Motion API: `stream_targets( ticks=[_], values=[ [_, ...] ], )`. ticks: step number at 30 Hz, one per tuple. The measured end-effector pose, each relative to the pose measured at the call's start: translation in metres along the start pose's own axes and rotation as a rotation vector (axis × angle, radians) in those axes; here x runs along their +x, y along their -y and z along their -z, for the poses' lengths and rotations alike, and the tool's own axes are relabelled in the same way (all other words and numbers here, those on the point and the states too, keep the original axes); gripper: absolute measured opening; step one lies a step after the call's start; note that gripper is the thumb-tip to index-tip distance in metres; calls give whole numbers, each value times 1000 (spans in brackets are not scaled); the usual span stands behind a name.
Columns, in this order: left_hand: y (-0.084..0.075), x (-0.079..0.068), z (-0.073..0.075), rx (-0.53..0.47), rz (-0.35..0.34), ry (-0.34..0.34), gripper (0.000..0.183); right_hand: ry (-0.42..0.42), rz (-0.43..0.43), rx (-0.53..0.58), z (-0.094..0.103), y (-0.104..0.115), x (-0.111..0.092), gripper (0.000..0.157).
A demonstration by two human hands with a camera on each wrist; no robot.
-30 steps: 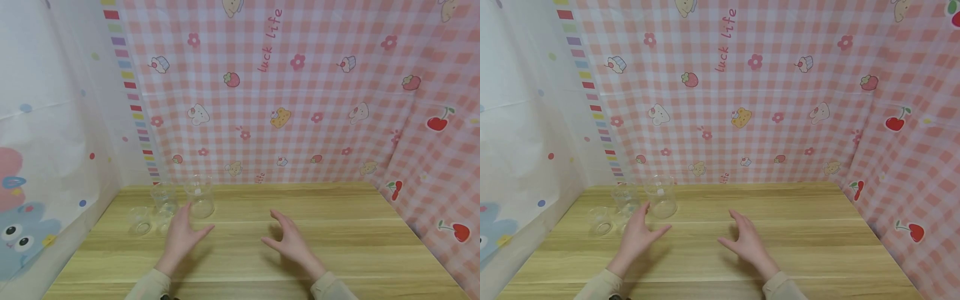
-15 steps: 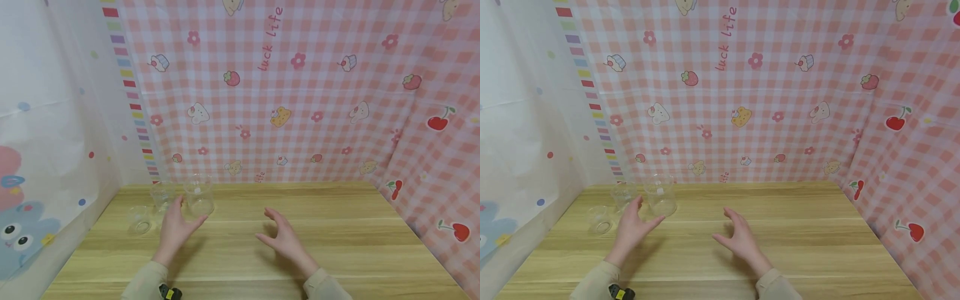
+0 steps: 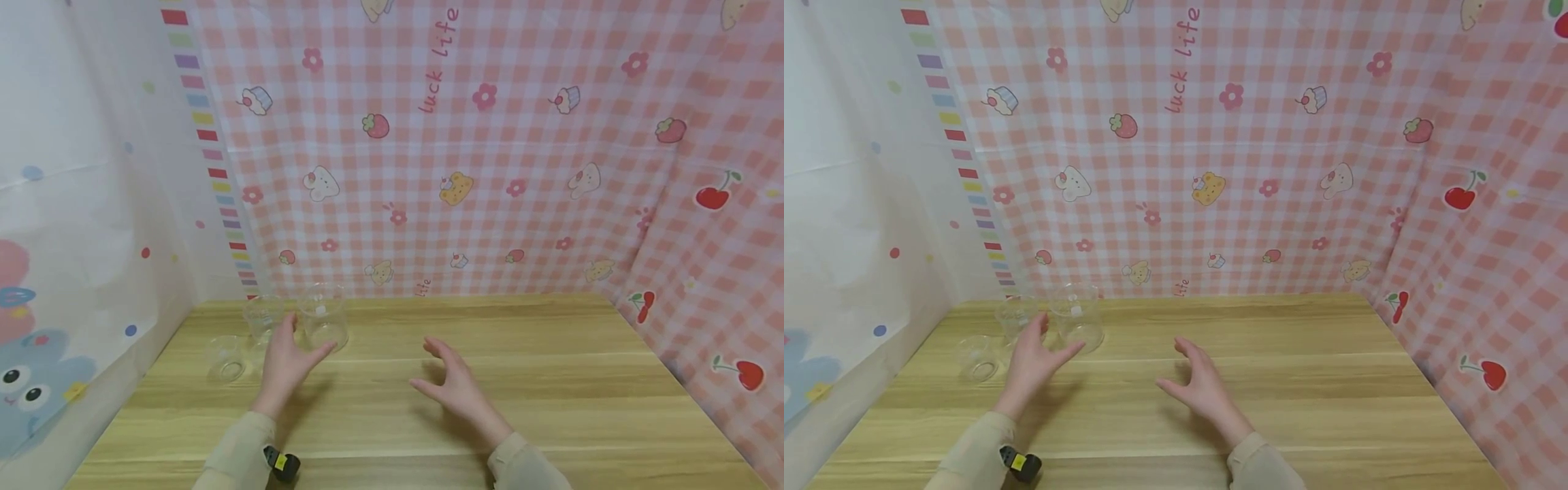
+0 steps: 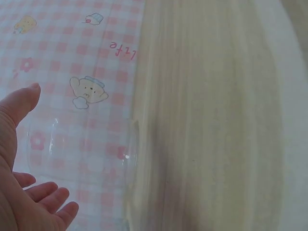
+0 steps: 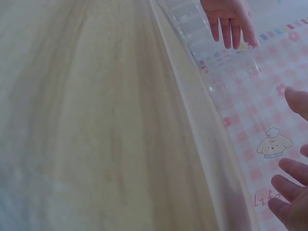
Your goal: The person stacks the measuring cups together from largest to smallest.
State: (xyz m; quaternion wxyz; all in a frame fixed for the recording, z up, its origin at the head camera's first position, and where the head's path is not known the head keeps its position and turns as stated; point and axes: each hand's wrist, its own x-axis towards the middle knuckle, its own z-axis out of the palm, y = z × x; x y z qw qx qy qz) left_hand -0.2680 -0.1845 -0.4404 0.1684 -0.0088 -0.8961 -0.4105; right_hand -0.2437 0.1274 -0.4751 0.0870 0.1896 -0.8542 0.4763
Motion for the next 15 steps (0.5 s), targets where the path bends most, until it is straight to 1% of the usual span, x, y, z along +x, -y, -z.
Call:
stream_targets(
  ticks=[4, 15],
  values=[
    [-1, 5, 0, -23, 24, 9, 102, 7, -8, 5, -2, 0, 1, 80],
    [0, 17, -4, -81, 71, -8, 102, 38, -28, 46, -8, 0, 3, 81]
  ],
)
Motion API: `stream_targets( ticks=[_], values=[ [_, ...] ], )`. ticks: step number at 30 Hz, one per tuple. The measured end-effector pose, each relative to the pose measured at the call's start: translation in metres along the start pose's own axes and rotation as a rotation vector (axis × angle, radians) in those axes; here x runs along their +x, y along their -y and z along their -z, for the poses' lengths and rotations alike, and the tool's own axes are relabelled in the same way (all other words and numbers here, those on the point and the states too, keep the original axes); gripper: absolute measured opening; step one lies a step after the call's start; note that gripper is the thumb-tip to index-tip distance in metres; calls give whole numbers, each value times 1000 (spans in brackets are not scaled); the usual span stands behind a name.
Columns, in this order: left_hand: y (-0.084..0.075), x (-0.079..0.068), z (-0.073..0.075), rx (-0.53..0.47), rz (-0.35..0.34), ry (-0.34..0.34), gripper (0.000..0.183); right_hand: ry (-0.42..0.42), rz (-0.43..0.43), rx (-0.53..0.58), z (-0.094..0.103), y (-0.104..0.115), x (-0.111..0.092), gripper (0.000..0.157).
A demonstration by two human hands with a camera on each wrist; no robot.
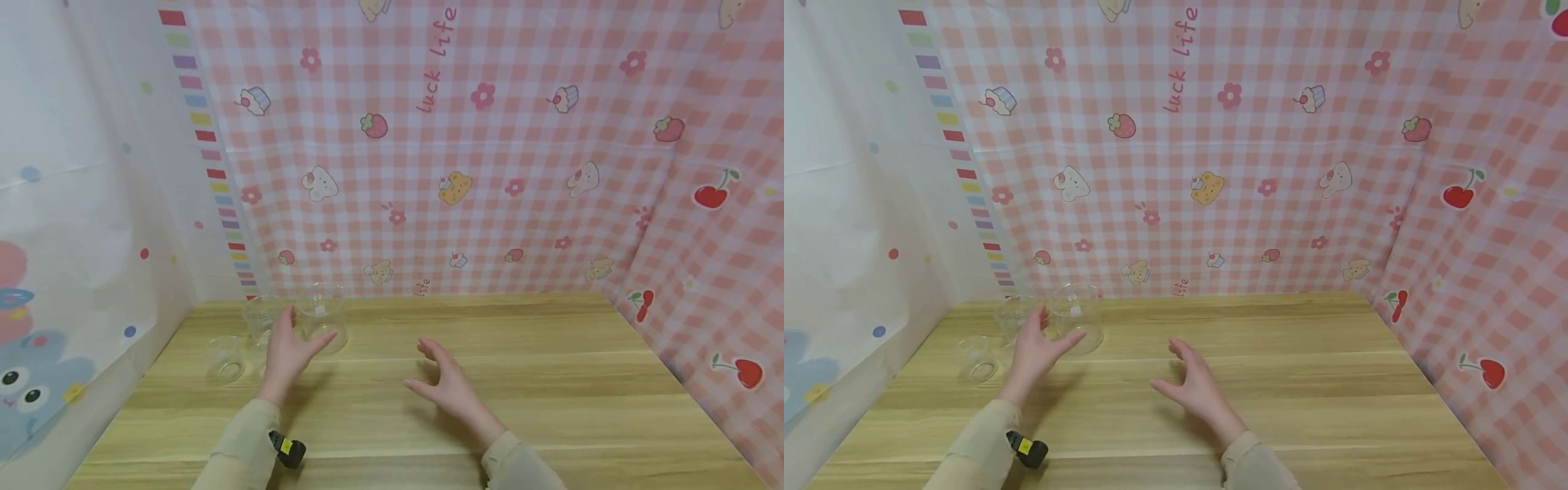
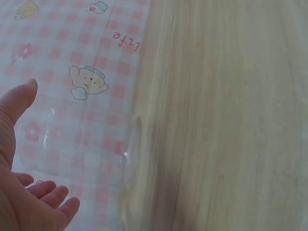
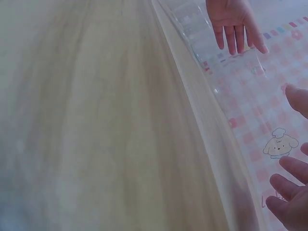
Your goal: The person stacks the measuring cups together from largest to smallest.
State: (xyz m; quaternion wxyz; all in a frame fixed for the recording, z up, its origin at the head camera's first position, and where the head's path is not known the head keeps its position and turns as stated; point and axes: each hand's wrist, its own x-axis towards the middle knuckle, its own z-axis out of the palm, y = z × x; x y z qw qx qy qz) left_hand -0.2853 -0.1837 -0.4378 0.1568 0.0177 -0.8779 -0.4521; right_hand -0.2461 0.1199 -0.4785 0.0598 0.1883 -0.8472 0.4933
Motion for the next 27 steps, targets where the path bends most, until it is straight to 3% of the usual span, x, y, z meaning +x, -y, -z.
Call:
stream_targets(
  ticks=[15, 27],
  values=[
    [2, 14, -7, -64, 73, 10, 110, 9, -37, 69, -5, -3, 4, 82],
    [6, 21, -13, -152, 70, 20, 106, 1, -53, 97, -10, -7, 9, 79]
  ],
)
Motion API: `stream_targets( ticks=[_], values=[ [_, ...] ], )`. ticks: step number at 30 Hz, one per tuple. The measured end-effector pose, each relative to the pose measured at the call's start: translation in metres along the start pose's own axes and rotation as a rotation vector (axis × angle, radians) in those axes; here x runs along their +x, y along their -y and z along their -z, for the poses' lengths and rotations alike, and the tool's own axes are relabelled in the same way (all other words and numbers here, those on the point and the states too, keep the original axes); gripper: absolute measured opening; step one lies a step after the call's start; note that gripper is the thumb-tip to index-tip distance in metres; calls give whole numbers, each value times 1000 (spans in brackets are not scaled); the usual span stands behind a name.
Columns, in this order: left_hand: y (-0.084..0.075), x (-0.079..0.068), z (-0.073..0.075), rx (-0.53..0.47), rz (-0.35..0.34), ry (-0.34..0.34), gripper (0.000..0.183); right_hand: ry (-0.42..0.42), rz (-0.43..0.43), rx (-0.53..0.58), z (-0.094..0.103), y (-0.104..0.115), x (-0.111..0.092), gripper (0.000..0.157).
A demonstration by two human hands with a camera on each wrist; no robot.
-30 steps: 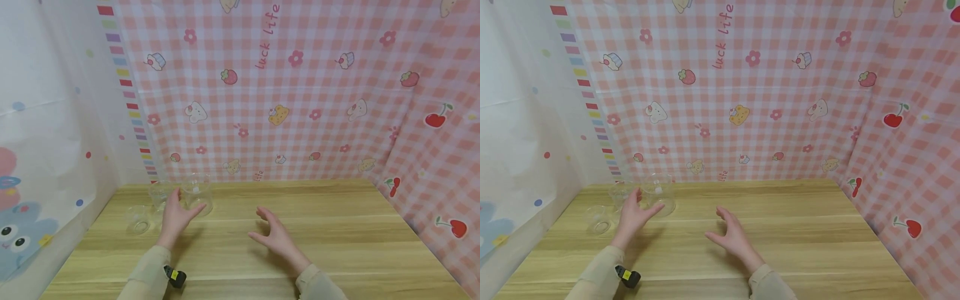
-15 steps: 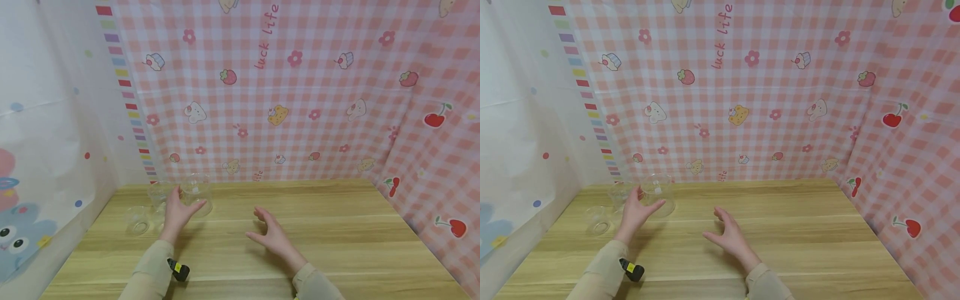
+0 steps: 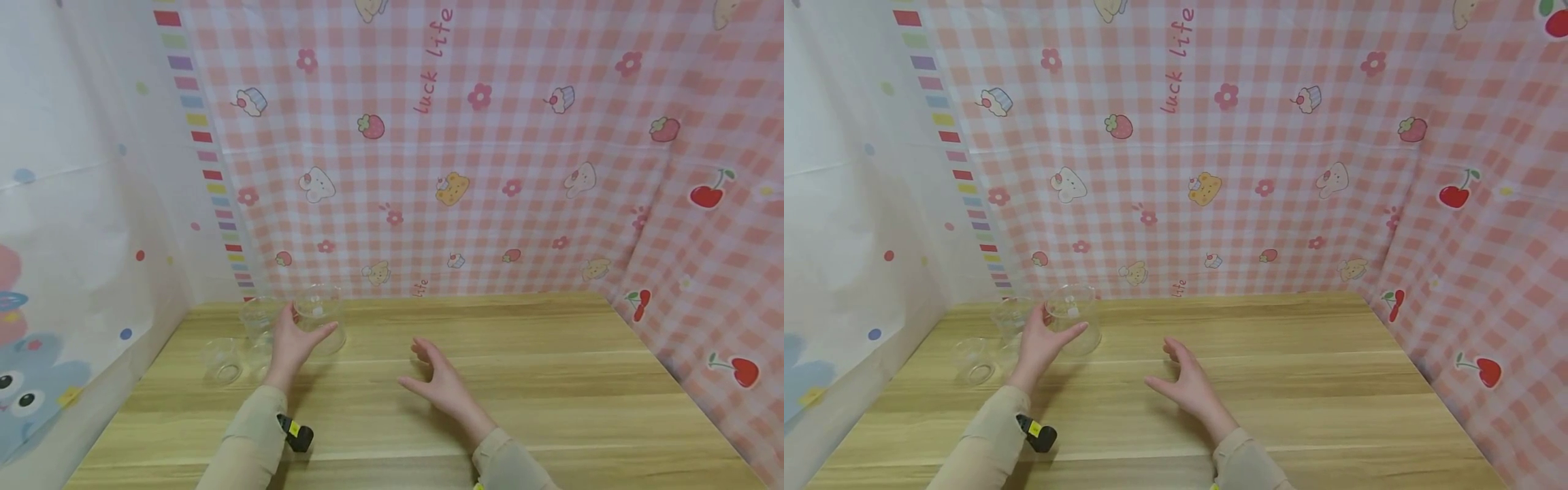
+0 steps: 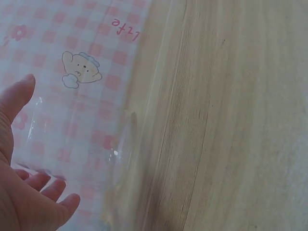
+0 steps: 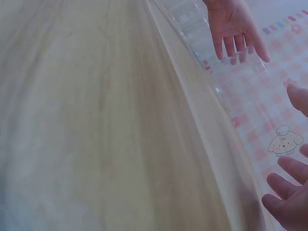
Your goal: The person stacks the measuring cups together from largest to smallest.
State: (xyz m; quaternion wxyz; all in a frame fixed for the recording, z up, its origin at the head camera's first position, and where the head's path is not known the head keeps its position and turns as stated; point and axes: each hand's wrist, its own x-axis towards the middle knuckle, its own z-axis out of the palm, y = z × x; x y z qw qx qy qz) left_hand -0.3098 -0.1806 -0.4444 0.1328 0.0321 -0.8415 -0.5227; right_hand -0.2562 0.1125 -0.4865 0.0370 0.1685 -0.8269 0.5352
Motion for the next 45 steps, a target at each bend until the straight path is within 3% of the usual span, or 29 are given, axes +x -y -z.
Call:
stream_targets(
  ticks=[17, 34, 45],
  values=[
    [2, 9, -7, -54, -5, -40, 100, 14, -7, 40, -2, 3, 2, 82],
    [7, 14, -15, -189, -13, -36, 96, 33, 10, 41, -5, 3, 7, 81],
    [5, 9, -19, -186, -8, -16, 93, 39, 10, 80, -10, 8, 15, 81]
  ],
)
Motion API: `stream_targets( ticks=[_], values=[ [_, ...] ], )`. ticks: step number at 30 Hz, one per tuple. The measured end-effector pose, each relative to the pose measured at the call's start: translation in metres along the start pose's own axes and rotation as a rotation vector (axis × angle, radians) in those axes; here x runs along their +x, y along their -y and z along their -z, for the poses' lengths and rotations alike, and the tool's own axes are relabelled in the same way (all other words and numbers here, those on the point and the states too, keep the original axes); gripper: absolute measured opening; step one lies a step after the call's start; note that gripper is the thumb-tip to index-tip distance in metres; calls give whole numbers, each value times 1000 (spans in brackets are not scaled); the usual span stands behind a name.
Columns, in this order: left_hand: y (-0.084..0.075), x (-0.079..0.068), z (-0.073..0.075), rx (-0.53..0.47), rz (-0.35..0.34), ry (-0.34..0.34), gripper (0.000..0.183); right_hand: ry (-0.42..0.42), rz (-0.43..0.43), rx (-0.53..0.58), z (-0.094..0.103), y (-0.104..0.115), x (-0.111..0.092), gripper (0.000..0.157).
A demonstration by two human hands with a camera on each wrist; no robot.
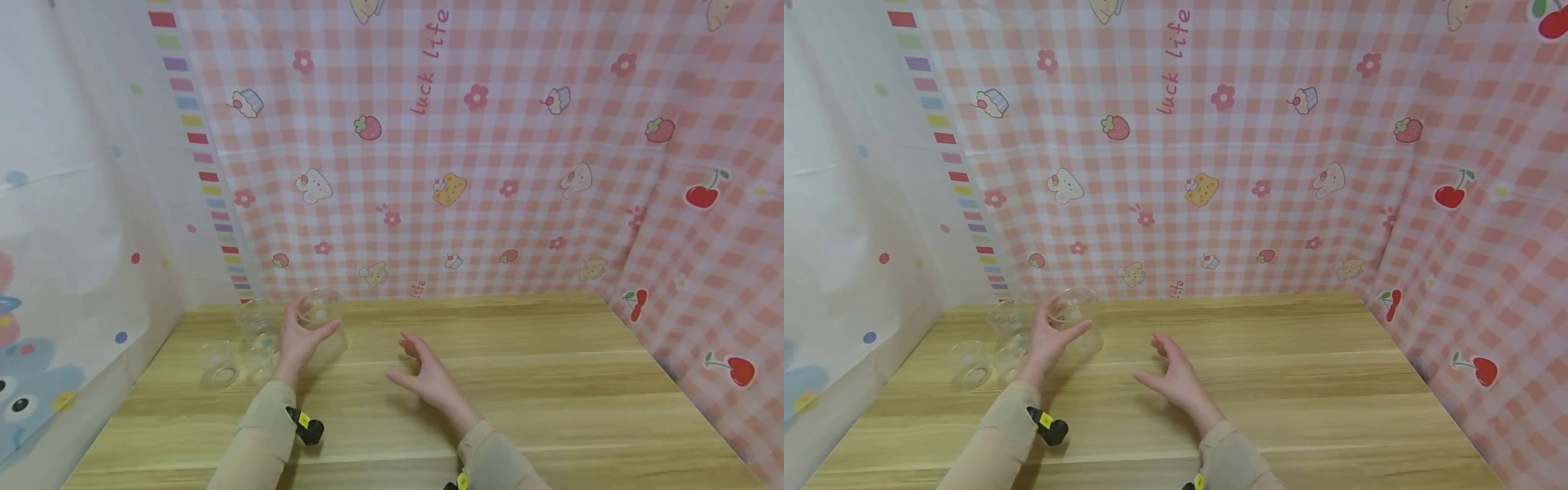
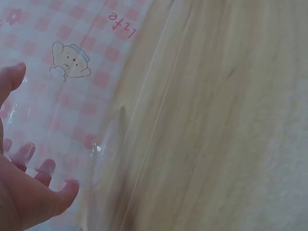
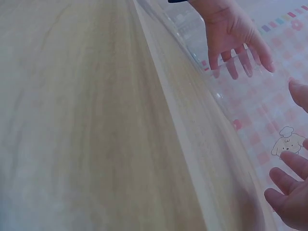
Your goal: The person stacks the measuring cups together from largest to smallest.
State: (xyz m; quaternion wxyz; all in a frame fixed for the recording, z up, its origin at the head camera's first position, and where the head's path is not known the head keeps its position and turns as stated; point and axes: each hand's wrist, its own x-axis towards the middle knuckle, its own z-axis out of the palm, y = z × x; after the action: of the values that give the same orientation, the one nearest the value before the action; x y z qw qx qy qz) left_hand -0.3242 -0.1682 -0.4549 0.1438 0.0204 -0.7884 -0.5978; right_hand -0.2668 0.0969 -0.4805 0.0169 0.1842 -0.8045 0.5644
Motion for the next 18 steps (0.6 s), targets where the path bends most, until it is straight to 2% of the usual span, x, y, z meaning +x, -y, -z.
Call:
stream_targets(
  ticks=[4, 10, 18],
  values=[
    [0, -3, -3, -6, -14, 33, 89, -1, 12, 22, -2, 9, 1, 78],
    [-4, -12, -11, -44, -24, 88, 86, -1, 33, 42, -5, 2, 4, 79],
    [-19, -29, -21, -90, -83, 214, 90, -37, 43, 82, 0, 8, 7, 82]
  ],
)
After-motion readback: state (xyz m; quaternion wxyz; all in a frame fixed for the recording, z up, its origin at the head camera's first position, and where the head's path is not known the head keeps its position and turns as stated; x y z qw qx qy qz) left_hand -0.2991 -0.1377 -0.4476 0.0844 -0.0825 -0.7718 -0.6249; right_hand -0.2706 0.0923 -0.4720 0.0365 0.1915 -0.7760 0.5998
